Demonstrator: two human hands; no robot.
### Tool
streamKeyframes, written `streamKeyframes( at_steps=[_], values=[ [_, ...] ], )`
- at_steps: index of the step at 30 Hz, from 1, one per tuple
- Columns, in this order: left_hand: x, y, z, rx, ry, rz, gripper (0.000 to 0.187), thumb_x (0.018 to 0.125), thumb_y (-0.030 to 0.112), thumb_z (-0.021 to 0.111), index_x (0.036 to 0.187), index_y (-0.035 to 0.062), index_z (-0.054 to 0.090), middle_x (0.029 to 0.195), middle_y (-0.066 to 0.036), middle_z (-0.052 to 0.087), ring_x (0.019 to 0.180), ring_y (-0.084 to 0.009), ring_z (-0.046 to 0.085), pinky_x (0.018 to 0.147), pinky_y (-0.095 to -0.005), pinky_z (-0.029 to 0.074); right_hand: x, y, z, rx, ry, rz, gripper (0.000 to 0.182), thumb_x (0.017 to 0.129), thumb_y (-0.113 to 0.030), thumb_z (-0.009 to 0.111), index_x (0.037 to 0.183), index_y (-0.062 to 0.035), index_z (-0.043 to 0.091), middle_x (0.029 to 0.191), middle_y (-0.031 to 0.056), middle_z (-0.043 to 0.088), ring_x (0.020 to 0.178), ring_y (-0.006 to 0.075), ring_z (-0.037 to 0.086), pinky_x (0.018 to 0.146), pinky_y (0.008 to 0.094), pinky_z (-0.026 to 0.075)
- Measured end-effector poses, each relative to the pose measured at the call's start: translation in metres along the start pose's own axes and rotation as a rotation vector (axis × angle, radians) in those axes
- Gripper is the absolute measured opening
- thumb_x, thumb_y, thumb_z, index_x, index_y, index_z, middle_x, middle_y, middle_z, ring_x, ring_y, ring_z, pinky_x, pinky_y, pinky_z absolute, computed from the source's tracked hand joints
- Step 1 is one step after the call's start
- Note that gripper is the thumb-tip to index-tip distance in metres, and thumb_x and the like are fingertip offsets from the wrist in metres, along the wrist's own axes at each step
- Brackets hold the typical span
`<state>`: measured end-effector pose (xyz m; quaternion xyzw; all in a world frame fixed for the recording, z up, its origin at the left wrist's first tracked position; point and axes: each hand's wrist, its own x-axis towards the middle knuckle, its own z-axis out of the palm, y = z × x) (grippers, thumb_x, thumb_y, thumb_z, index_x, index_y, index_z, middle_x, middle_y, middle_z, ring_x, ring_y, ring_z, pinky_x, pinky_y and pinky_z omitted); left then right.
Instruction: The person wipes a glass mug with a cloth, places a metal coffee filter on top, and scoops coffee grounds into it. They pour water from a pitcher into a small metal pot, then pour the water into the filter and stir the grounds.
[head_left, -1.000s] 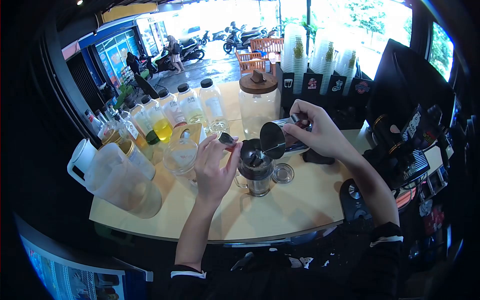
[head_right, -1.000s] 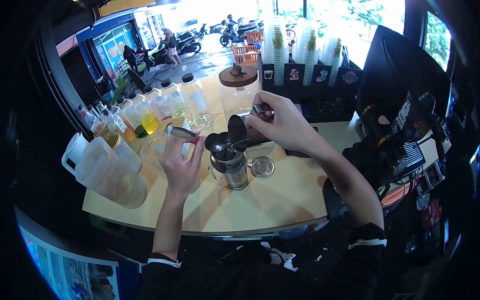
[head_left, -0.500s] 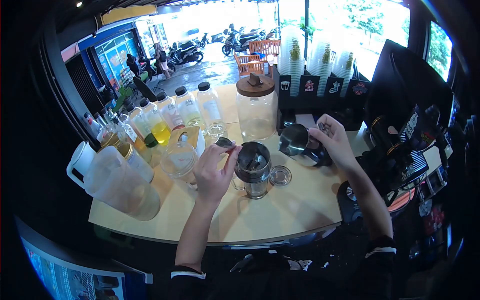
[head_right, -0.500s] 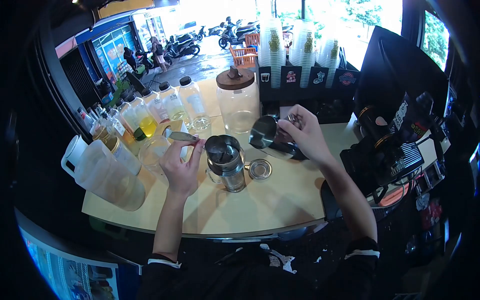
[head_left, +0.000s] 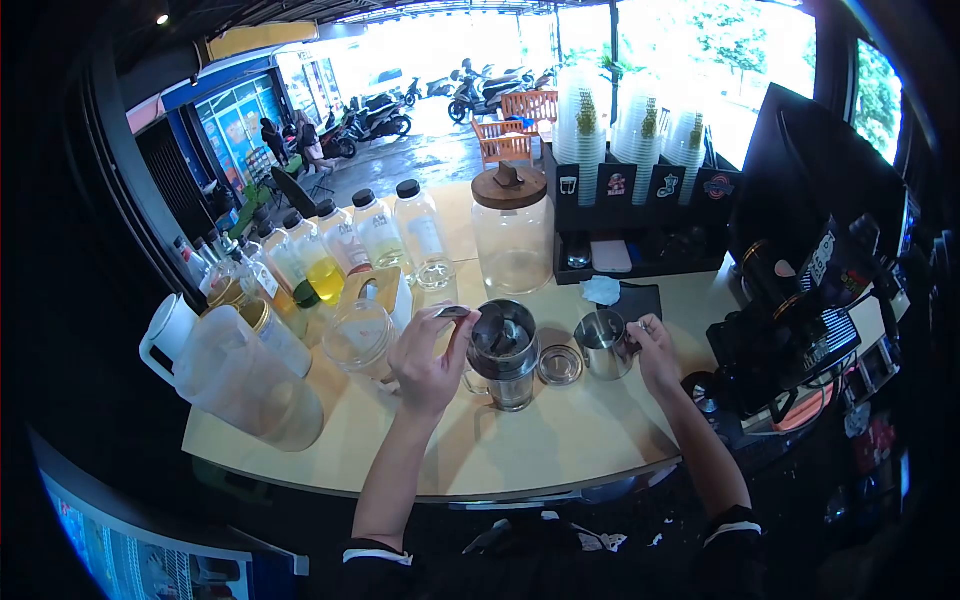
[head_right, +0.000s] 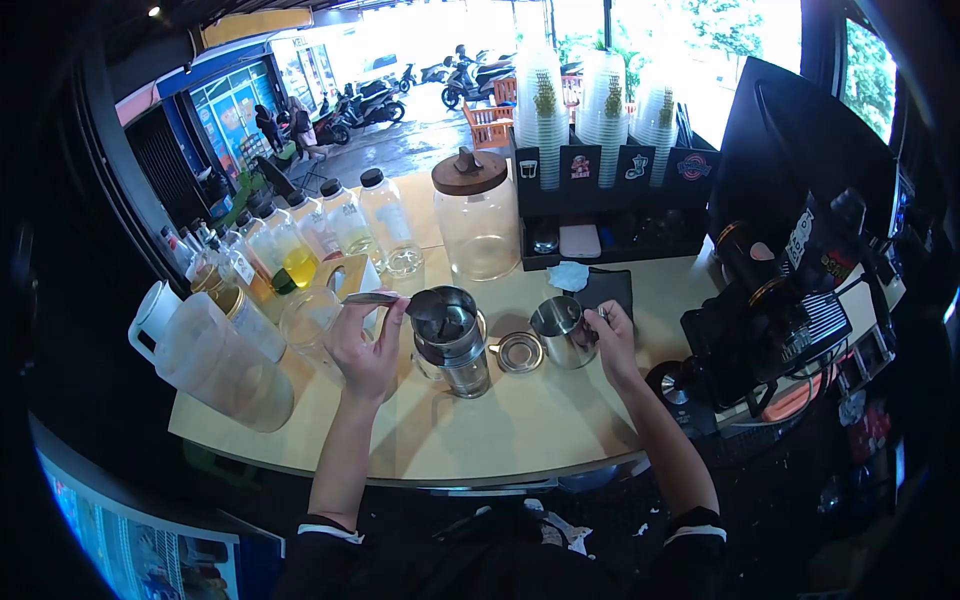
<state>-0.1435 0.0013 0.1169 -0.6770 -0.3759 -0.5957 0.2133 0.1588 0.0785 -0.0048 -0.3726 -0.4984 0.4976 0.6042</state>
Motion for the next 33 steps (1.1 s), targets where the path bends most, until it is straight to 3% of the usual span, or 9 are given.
streamKeyframes(
  at_steps=[8,10,12,16,18,23,26,29,33],
  values=[
    [-0.006,-0.001,0.003,-0.043,-0.03,0.017,0.016,0.074,0.002,0.073,0.087,0.0029,0.063,0.083,-0.009,0.066,0.083,-0.025,0.066,0.074,-0.0327,0.052,0.008,0.034,-0.034,-0.013,-0.035,0.067,0.012,0.088,-0.008,0.056,0.08,-0.0078,0.046,0.08,0.0027,0.054,0.073,0.0095,0.054,0.066,0.0246,0.042],
    [-0.004,0.0,0.005,-0.064,-0.046,0.066,0.017,0.074,0.002,0.073,0.088,0.0037,0.063,0.081,-0.008,0.065,0.081,-0.0249,0.065,0.075,-0.0342,0.052,0.017,0.033,-0.04,-0.382,-0.024,-0.011,0.011,0.084,-0.006,0.059,0.088,-0.0044,0.05,0.091,0.0058,0.055,0.081,0.0117,0.054,0.07,0.0249,0.043],
    [0.002,0.0,0.007,-0.077,-0.065,0.137,0.018,0.074,0.002,0.072,0.09,0.0041,0.063,0.08,-0.007,0.064,0.077,-0.0227,0.064,0.075,-0.0357,0.052,0.006,-0.026,-0.008,-0.887,0.024,-0.413,0.022,0.079,-0.005,0.065,0.097,-0.0022,0.052,0.104,0.0084,0.056,0.084,0.014,0.054,0.072,0.0246,0.044],
    [0.012,0.009,0.012,-0.138,-0.188,0.262,0.017,0.076,0.003,0.069,0.093,0.0047,0.063,0.081,-0.005,0.061,0.077,-0.0201,0.062,0.083,-0.0392,0.05,-0.023,-0.121,0.071,-0.558,-0.371,-0.539,0.042,0.076,-0.009,0.072,0.114,-0.0052,0.054,0.125,0.0097,0.053,0.096,0.0171,0.056,0.07,0.0244,0.045],
    [0.017,0.015,0.014,-0.136,-0.262,0.283,0.016,0.077,0.003,0.067,0.093,0.0054,0.064,0.082,-0.005,0.061,0.078,-0.0195,0.061,0.085,-0.0396,0.048,-0.044,-0.158,0.107,-0.525,-0.509,-0.579,0.053,0.077,0.0,0.067,0.127,-0.0066,0.05,0.128,0.0131,0.052,0.081,0.0143,0.059,0.068,0.0235,0.049],
    [0.017,0.008,0.008,-0.099,-0.347,0.275,0.026,0.077,0.015,0.07,0.101,0.0074,0.062,0.092,-0.005,0.06,0.087,-0.0204,0.06,0.095,-0.0422,0.041,-0.038,-0.154,0.132,-0.512,-0.607,-0.877,0.029,0.083,-0.001,0.061,0.112,-0.0036,0.058,0.103,0.0123,0.063,0.085,0.0264,0.064,0.072,0.0331,0.052],
    [0.018,0.004,-0.008,-0.071,-0.518,-0.142,0.083,0.053,0.037,0.086,0.122,0.008,0.05,0.122,-0.011,0.05,0.118,-0.0297,0.044,0.103,-0.0431,0.033,-0.039,-0.148,0.125,-0.558,-0.555,-0.834,0.023,0.083,-0.003,0.062,0.106,-0.0011,0.058,0.102,0.0125,0.062,0.085,0.0272,0.064,0.07,0.0334,0.052],
    [0.012,-0.003,-0.007,0.011,-0.673,-0.273,0.093,0.048,0.042,0.087,0.125,0.0081,0.048,0.128,-0.011,0.046,0.12,-0.0293,0.043,0.103,-0.0437,0.032,-0.043,-0.139,0.123,-0.638,-0.541,-0.962,0.02,0.081,-0.003,0.063,0.1,0.0005,0.057,0.1,0.0133,0.062,0.084,0.0277,0.064,0.07,0.034,0.053],
    [0.0,-0.016,0.004,-0.03,-0.755,-0.228,0.089,0.049,0.05,0.084,0.12,0.007,0.052,0.109,-0.011,0.059,0.108,-0.0292,0.054,0.103,-0.0425,0.03,-0.04,-0.125,0.124,-0.789,-0.558,-1.219,0.029,0.072,-0.003,0.065,0.099,-0.0008,0.054,0.102,0.0135,0.061,0.077,0.0243,0.064,0.065,0.0315,0.053]
  ],
)
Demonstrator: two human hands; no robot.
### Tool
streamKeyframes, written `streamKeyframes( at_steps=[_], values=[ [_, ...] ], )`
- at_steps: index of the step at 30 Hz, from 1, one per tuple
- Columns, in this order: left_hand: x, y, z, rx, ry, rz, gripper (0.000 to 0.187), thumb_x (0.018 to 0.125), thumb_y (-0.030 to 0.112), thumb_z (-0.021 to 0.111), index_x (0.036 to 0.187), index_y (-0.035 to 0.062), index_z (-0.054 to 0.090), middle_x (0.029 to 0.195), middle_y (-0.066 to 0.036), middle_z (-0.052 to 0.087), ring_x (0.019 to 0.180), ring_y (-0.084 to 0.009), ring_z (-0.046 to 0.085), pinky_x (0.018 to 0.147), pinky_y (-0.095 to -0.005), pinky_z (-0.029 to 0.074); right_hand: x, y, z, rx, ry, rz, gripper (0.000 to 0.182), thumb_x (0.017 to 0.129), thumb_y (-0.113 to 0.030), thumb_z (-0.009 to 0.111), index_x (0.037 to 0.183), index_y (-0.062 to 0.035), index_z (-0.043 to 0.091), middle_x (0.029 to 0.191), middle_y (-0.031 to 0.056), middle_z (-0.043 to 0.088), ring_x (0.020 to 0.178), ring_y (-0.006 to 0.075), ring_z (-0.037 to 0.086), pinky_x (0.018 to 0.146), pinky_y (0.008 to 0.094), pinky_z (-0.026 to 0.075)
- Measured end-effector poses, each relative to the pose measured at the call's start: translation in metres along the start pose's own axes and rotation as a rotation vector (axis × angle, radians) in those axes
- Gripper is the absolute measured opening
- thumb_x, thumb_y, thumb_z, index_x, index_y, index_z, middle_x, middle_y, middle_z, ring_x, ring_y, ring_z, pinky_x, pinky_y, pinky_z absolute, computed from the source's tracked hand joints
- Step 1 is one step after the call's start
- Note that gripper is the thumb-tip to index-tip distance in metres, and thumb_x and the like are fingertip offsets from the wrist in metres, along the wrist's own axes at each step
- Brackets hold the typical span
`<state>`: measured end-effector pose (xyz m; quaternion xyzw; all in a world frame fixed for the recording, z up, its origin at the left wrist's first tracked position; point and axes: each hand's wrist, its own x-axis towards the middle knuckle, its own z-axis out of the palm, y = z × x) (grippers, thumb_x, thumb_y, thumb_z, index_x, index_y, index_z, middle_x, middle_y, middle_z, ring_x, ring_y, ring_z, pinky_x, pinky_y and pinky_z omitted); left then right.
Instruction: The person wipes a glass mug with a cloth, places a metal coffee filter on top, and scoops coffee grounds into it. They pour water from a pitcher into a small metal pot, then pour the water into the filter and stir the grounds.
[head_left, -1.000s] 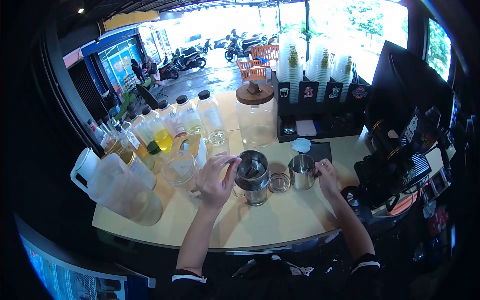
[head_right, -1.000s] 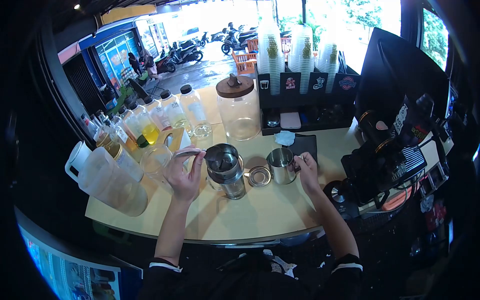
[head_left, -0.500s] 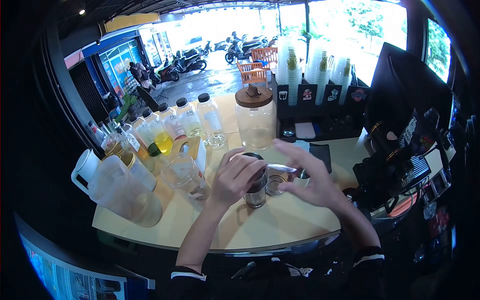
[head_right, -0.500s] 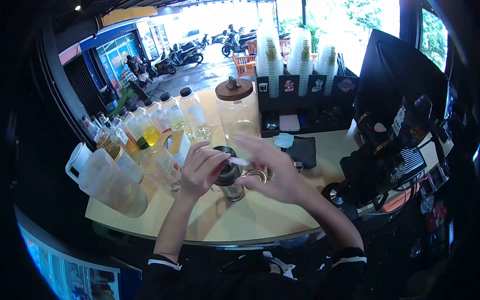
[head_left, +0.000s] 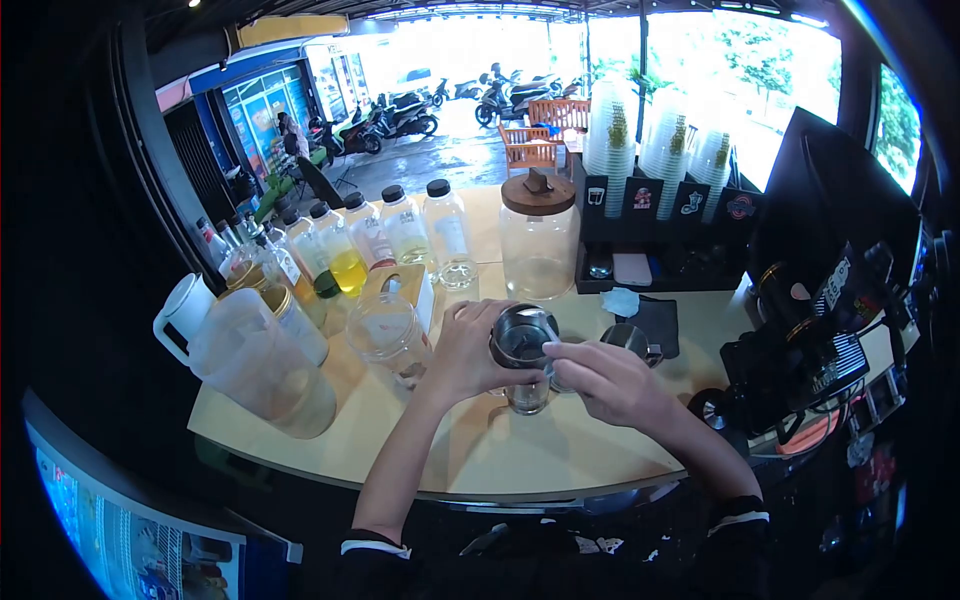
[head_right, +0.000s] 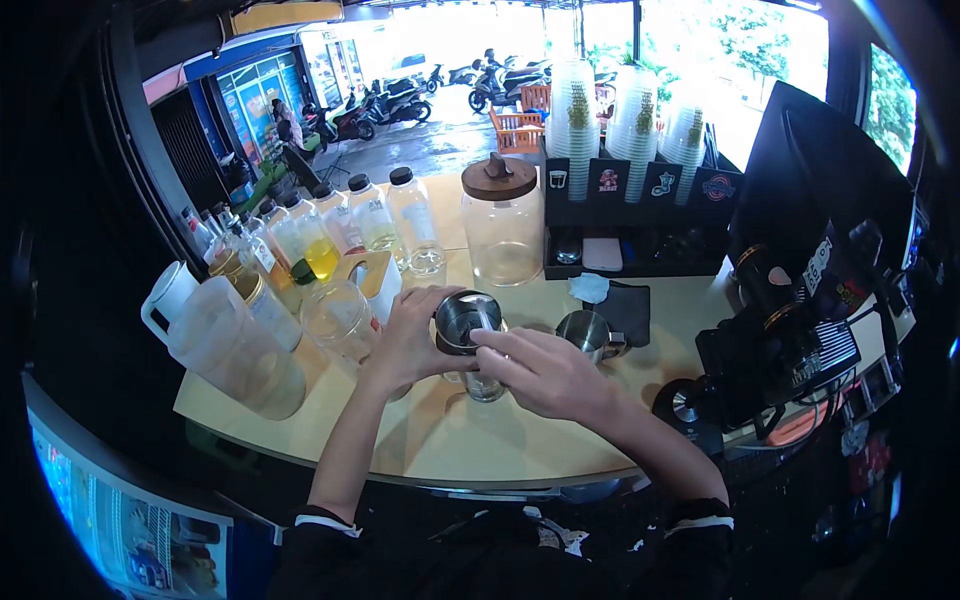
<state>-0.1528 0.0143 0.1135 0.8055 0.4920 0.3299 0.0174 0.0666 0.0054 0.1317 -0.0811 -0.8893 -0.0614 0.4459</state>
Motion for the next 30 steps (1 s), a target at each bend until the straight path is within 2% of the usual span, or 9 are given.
streamKeyframes(
  at_steps=[1,7,9,13,15,18,23,26,30],
  values=[
    [0.0,-0.002,0.004,-0.027,0.043,0.007,0.081,0.05,0.048,0.083,0.115,0.0074,0.055,0.102,-0.01,0.062,0.103,-0.0276,0.057,0.102,-0.0422,0.031,-0.006,0.002,0.005,-0.058,-0.022,-0.045,0.03,0.071,-0.003,0.065,0.099,-0.0009,0.054,0.103,0.0133,0.061,0.077,0.0237,0.063,0.064,0.031,0.053],
    [0.0,-0.004,0.008,-0.131,0.03,-0.034,0.075,0.05,0.041,0.084,0.11,0.0072,0.056,0.102,-0.009,0.061,0.102,-0.0265,0.057,0.101,-0.0413,0.032,-0.026,0.006,0.018,-0.04,-0.054,-0.066,0.033,0.069,-0.001,0.064,0.101,-0.0008,0.054,0.108,0.0134,0.06,0.078,0.023,0.064,0.064,0.0316,0.053],
    [0.001,-0.001,0.006,-0.128,0.05,-0.031,0.076,0.05,0.04,0.084,0.112,0.0071,0.056,0.103,-0.009,0.061,0.103,-0.0265,0.057,0.101,-0.0413,0.032,-0.029,0.007,0.02,0.066,0.059,0.011,0.031,0.071,0.002,0.064,0.101,-0.0004,0.054,0.108,0.0136,0.06,0.081,0.0248,0.064,0.067,0.0324,0.053],
    [0.003,-0.005,0.007,-0.117,0.106,0.023,0.08,0.05,0.036,0.085,0.117,0.007,0.052,0.109,-0.009,0.059,0.106,-0.0272,0.055,0.102,-0.0417,0.031,-0.024,0.001,0.017,0.099,0.033,0.078,0.025,0.077,0.003,0.062,0.1,0.0,0.055,0.108,0.0144,0.061,0.084,0.0266,0.064,0.069,0.0331,0.053],
    [0.005,-0.007,0.006,-0.134,0.111,0.046,0.081,0.05,0.034,0.085,0.118,0.007,0.051,0.111,-0.009,0.058,0.109,-0.0275,0.053,0.103,-0.0424,0.03,-0.02,-0.006,0.015,0.374,0.057,0.187,0.018,0.082,0.001,0.06,0.1,0.0,0.056,0.108,0.0156,0.062,0.085,0.027,0.064,0.072,0.0322,0.053],
    [0.006,-0.009,0.003,-0.164,0.121,0.096,0.082,0.049,0.03,0.085,0.119,0.0078,0.049,0.113,-0.009,0.056,0.112,-0.0275,0.051,0.105,-0.0447,0.028,-0.018,-0.002,0.008,0.433,0.119,0.293,0.015,0.085,0.0,0.059,0.1,-0.0005,0.056,0.107,0.0163,0.062,0.087,0.026,0.064,0.075,0.0326,0.053],
    [0.007,-0.01,-0.002,-0.09,0.139,0.193,0.082,0.05,0.027,0.085,0.121,0.0119,0.047,0.117,-0.007,0.054,0.114,-0.0257,0.049,0.108,-0.05,0.022,-0.01,0.004,-0.001,0.754,0.083,0.448,0.02,0.097,-0.013,0.037,0.103,0.0018,0.049,0.106,0.0164,0.058,0.095,0.0179,0.058,0.086,0.0319,0.047],
    [0.008,-0.003,-0.009,-0.034,0.113,0.214,0.081,0.051,0.027,0.084,0.121,0.0147,0.047,0.117,-0.004,0.053,0.114,-0.0242,0.049,0.109,-0.0514,0.02,0.002,0.002,-0.008,0.74,0.101,0.563,0.018,0.097,-0.012,0.036,0.101,0.0005,0.047,0.106,0.0161,0.059,0.09,0.0169,0.058,0.082,0.0311,0.047],
    [0.007,-0.003,-0.013,0.067,0.142,0.257,0.078,0.051,0.031,0.084,0.119,0.0156,0.05,0.116,-0.003,0.055,0.115,-0.0226,0.05,0.11,-0.0506,0.02,0.007,0.019,-0.011,0.908,0.083,0.54,0.015,0.097,-0.01,0.034,0.102,-0.0007,0.045,0.105,0.0147,0.061,0.086,0.0145,0.057,0.079,0.0297,0.047]
  ],
)
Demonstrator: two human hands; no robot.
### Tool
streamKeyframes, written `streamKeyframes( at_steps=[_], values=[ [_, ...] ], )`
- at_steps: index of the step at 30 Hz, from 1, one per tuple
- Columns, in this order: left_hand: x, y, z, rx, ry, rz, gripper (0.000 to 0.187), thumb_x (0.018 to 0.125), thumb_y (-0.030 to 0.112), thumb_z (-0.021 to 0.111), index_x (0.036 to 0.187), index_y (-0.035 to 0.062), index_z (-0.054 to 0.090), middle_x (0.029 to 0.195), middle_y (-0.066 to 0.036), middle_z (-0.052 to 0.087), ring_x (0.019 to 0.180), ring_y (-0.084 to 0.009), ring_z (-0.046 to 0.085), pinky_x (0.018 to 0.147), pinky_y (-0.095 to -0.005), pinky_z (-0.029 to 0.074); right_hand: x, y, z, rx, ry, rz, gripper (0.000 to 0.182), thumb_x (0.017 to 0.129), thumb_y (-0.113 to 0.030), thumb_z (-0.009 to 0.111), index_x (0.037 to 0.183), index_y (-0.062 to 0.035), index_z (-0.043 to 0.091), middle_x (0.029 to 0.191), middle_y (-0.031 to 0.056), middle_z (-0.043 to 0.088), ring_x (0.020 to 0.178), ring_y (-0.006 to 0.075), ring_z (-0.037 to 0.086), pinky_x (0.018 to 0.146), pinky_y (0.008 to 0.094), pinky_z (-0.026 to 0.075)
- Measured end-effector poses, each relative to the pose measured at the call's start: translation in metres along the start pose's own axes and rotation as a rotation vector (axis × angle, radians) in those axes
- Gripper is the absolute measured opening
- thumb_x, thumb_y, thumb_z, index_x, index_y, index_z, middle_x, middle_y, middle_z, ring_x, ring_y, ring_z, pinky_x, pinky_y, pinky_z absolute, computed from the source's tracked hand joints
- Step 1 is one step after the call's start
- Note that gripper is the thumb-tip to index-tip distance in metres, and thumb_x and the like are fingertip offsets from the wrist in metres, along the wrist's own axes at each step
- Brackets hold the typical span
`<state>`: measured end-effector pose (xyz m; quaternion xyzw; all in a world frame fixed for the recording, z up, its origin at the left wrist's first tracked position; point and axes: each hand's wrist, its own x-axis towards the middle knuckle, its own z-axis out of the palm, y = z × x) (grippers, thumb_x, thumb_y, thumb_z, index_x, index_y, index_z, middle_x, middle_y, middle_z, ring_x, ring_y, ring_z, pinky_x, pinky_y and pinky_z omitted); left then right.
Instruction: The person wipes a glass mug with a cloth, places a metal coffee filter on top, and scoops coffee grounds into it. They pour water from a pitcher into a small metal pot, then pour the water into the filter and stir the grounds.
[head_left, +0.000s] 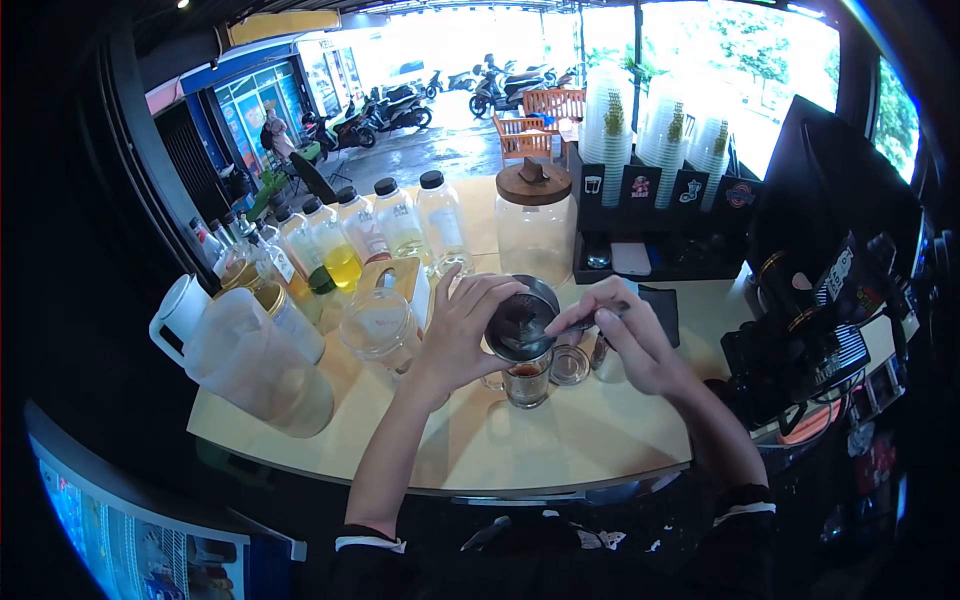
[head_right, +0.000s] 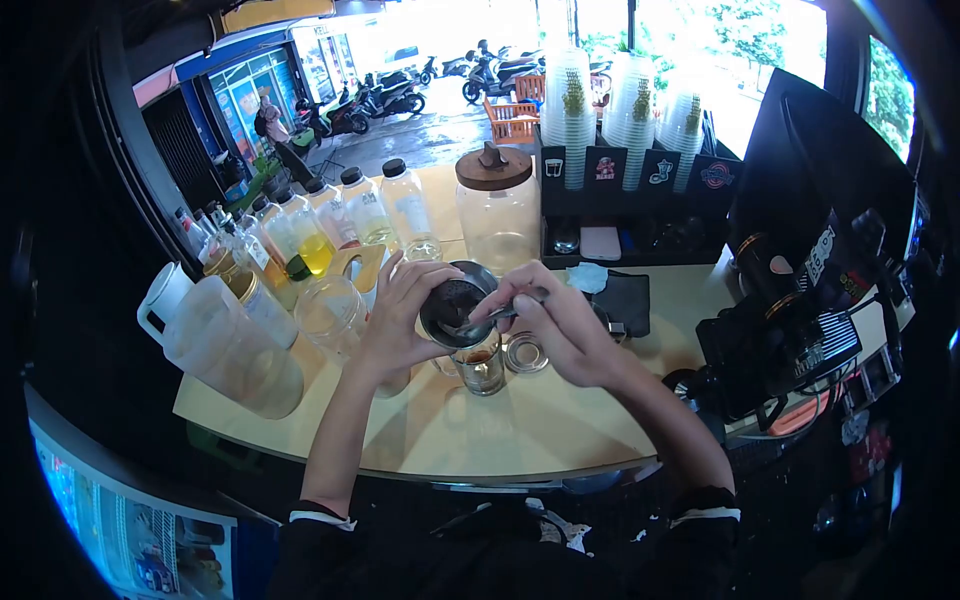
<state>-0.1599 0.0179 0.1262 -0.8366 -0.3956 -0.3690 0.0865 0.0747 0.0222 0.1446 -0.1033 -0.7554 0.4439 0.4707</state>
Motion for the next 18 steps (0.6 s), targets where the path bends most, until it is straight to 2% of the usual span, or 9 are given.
streamKeyframes(
  at_steps=[2,3,7,11,12,14,16,18],
  values=[
    [-0.001,0.0,-0.001,0.026,-0.012,0.014,0.078,0.051,0.033,0.084,0.119,0.0157,0.05,0.116,-0.003,0.055,0.115,-0.0223,0.05,0.11,-0.0509,0.02,0.008,-0.005,-0.009,-0.138,-0.052,0.035,0.015,0.097,-0.009,0.032,0.104,-0.001,0.042,0.098,0.0122,0.064,0.081,0.0126,0.057,0.076,0.0287,0.047],
    [-0.001,0.0,-0.001,0.047,-0.013,0.018,0.078,0.051,0.033,0.084,0.119,0.0154,0.05,0.116,-0.002,0.054,0.115,-0.022,0.05,0.109,-0.0513,0.02,0.013,-0.005,-0.012,-0.205,-0.011,-0.001,0.014,0.097,-0.009,0.032,0.102,-0.0015,0.043,0.091,0.0103,0.066,0.075,0.0111,0.056,0.073,0.0269,0.048],
    [0.0,0.003,-0.002,0.085,-0.017,0.041,0.078,0.051,0.033,0.083,0.119,0.0144,0.051,0.116,-0.002,0.054,0.115,-0.0213,0.05,0.109,-0.0519,0.021,0.023,-0.01,-0.009,-0.19,-0.114,0.045,0.015,0.097,-0.01,0.036,0.095,-0.0012,0.048,0.087,0.0082,0.066,0.071,0.0097,0.055,0.068,0.0245,0.047],
    [0.002,0.009,-0.003,0.084,-0.027,0.06,0.079,0.049,0.028,0.084,0.118,0.0143,0.05,0.116,-0.001,0.053,0.113,-0.0191,0.049,0.108,-0.0514,0.023,0.036,-0.018,-0.011,-0.256,-0.016,0.024,0.014,0.096,-0.009,0.038,0.095,-0.0007,0.049,0.081,0.0074,0.065,0.066,0.0091,0.054,0.065,0.0243,0.047],
    [0.001,0.008,-0.003,0.103,-0.014,0.064,0.078,0.049,0.028,0.084,0.118,0.0145,0.05,0.116,0.0,0.053,0.113,-0.0189,0.049,0.107,-0.0513,0.023,0.035,-0.019,-0.01,-0.257,-0.017,0.025,0.014,0.096,-0.009,0.038,0.095,-0.0007,0.049,0.081,0.0074,0.065,0.066,0.0091,0.054,0.065,0.0243,0.047],
    [0.001,0.009,-0.003,0.123,0.001,0.067,0.077,0.049,0.028,0.083,0.118,0.0147,0.051,0.115,0.0,0.053,0.113,-0.0187,0.049,0.107,-0.0512,0.023,0.036,-0.022,-0.007,-0.279,-0.135,0.125,0.019,0.1,-0.018,0.034,0.097,-0.0025,0.046,0.085,0.0106,0.064,0.082,0.0121,0.061,0.071,0.0253,0.046],
    [0.002,0.012,-0.003,0.138,-0.012,0.079,0.077,0.049,0.027,0.083,0.117,0.0153,0.051,0.115,0.0,0.053,0.113,-0.0184,0.049,0.107,-0.0513,0.023,0.036,-0.023,-0.006,-0.314,-0.168,0.111,0.02,0.1,-0.018,0.034,0.095,-0.0022,0.046,0.083,0.0101,0.064,0.082,0.0119,0.061,0.07,0.0249,0.047],
    [0.002,0.013,-0.005,0.141,0.001,0.08,0.077,0.049,0.027,0.083,0.118,0.0155,0.051,0.115,0.0,0.053,0.113,-0.0183,0.049,0.107,-0.0513,0.023,0.038,-0.023,-0.009,-0.289,-0.06,0.086,0.021,0.1,-0.019,0.034,0.094,-0.0024,0.046,0.081,0.0097,0.064,0.081,0.0112,0.06,0.071,0.0251,0.047]
  ],
)
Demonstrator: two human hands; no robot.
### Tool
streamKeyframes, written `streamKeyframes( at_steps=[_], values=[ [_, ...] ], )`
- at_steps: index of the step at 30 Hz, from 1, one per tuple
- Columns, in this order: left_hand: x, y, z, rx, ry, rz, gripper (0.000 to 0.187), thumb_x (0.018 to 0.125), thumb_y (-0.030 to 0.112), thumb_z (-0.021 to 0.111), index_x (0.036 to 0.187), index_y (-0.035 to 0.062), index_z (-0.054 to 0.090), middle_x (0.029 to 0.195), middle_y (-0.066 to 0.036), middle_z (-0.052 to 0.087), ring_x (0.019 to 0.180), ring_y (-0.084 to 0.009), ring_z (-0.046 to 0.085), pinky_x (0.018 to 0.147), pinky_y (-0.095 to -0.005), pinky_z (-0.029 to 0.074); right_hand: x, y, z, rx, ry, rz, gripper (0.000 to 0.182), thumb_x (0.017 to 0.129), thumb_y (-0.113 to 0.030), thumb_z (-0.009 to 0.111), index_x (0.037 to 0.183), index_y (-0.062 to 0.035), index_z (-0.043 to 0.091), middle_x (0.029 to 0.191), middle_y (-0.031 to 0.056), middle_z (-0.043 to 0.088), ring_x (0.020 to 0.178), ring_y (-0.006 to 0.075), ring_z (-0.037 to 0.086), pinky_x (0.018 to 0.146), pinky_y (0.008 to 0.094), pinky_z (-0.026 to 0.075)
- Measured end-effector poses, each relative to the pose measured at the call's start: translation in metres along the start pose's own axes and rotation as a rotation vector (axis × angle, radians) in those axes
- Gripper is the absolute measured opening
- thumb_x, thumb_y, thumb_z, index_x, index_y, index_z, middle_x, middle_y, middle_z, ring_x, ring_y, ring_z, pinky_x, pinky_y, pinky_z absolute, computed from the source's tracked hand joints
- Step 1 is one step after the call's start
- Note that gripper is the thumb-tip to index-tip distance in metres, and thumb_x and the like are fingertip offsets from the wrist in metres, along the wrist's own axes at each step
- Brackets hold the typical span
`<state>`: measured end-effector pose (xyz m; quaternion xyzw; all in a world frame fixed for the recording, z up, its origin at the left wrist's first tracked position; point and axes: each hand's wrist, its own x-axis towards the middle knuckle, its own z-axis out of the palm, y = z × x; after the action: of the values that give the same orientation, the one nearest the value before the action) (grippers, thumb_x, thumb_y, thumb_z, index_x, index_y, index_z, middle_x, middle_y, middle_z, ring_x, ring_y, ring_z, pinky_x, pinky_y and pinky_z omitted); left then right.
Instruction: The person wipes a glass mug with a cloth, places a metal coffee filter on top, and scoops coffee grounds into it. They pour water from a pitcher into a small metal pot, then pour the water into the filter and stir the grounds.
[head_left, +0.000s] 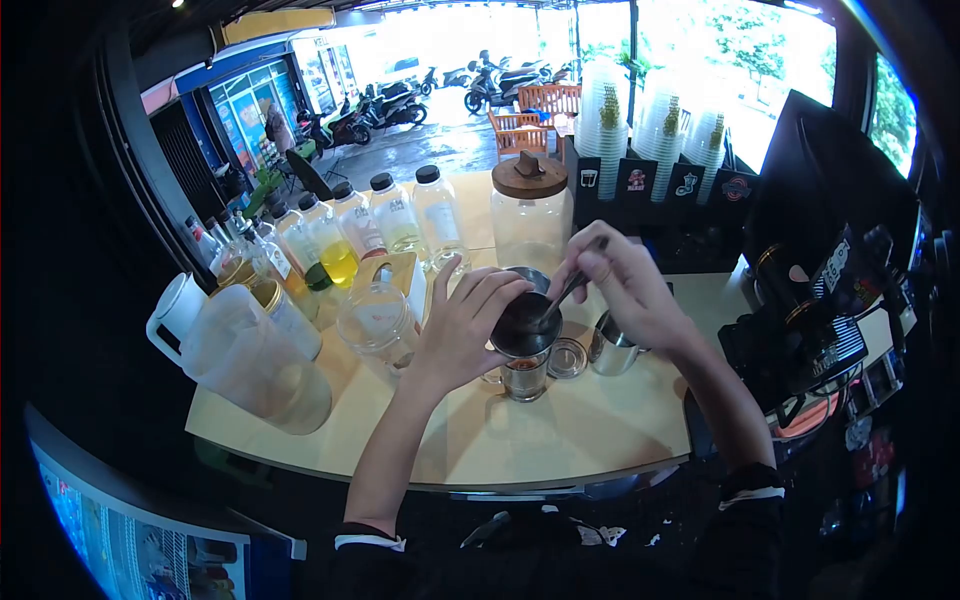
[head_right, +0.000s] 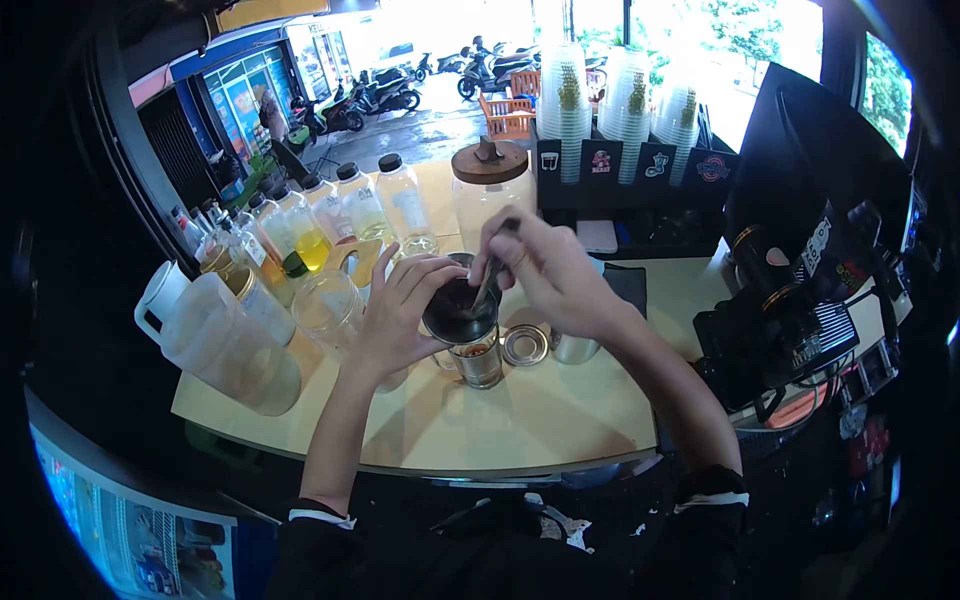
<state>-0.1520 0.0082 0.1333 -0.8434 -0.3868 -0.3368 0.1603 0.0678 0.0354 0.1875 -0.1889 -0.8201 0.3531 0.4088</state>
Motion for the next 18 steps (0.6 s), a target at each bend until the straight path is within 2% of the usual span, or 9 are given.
streamKeyframes(
  at_steps=[2,4,11,13,18],
  values=[
    [0.0,0.0,-0.001,0.004,0.015,-0.001,0.076,0.049,0.026,0.083,0.118,0.0157,0.051,0.115,0.0,0.053,0.113,-0.0182,0.048,0.107,-0.0513,0.023,-0.001,0.001,0.001,0.007,0.012,0.006,0.02,0.1,-0.018,0.035,0.095,-0.0024,0.046,0.083,0.0099,0.063,0.081,0.0115,0.06,0.071,0.025,0.047],
    [0.001,0.0,-0.002,0.024,-0.024,-0.003,0.076,0.049,0.025,0.083,0.118,0.016,0.051,0.115,0.0,0.053,0.114,-0.0181,0.048,0.107,-0.0511,0.023,-0.004,0.004,0.012,0.038,0.026,-0.028,0.016,0.098,-0.013,0.037,0.094,-0.0011,0.048,0.078,0.007,0.064,0.064,0.0087,0.053,0.061,0.0233,0.046],
    [-0.001,-0.003,0.001,0.006,-0.038,-0.027,0.078,0.049,0.024,0.083,0.119,0.0159,0.05,0.116,0.0,0.053,0.113,-0.0183,0.048,0.107,-0.0512,0.023,-0.006,-0.004,0.004,0.111,0.078,-0.075,0.015,0.098,-0.012,0.038,0.095,-0.001,0.048,0.078,0.0063,0.064,0.064,0.0082,0.054,0.062,0.0233,0.046],
    [0.0,-0.001,0.002,0.035,-0.057,-0.008,0.078,0.049,0.024,0.083,0.119,0.0159,0.05,0.117,0.0,0.053,0.113,-0.0183,0.048,0.108,-0.0513,0.023,-0.004,0.0,0.002,-0.036,-0.067,-0.038,0.018,0.099,-0.015,0.037,0.094,-0.001,0.048,0.078,0.006,0.064,0.064,0.0081,0.053,0.062,0.0231,0.046],
    [0.002,0.002,-0.001,0.035,-0.057,-0.01,0.078,0.05,0.025,0.083,0.12,0.0154,0.049,0.117,0.0,0.053,0.113,-0.0184,0.048,0.108,-0.0514,0.023,0.0,0.013,0.0,0.088,0.008,-0.048,0.02,0.099,-0.015,0.036,0.094,-0.0009,0.049,0.078,0.0068,0.064,0.065,0.0083,0.054,0.063,0.0231,0.046]
  ],
)
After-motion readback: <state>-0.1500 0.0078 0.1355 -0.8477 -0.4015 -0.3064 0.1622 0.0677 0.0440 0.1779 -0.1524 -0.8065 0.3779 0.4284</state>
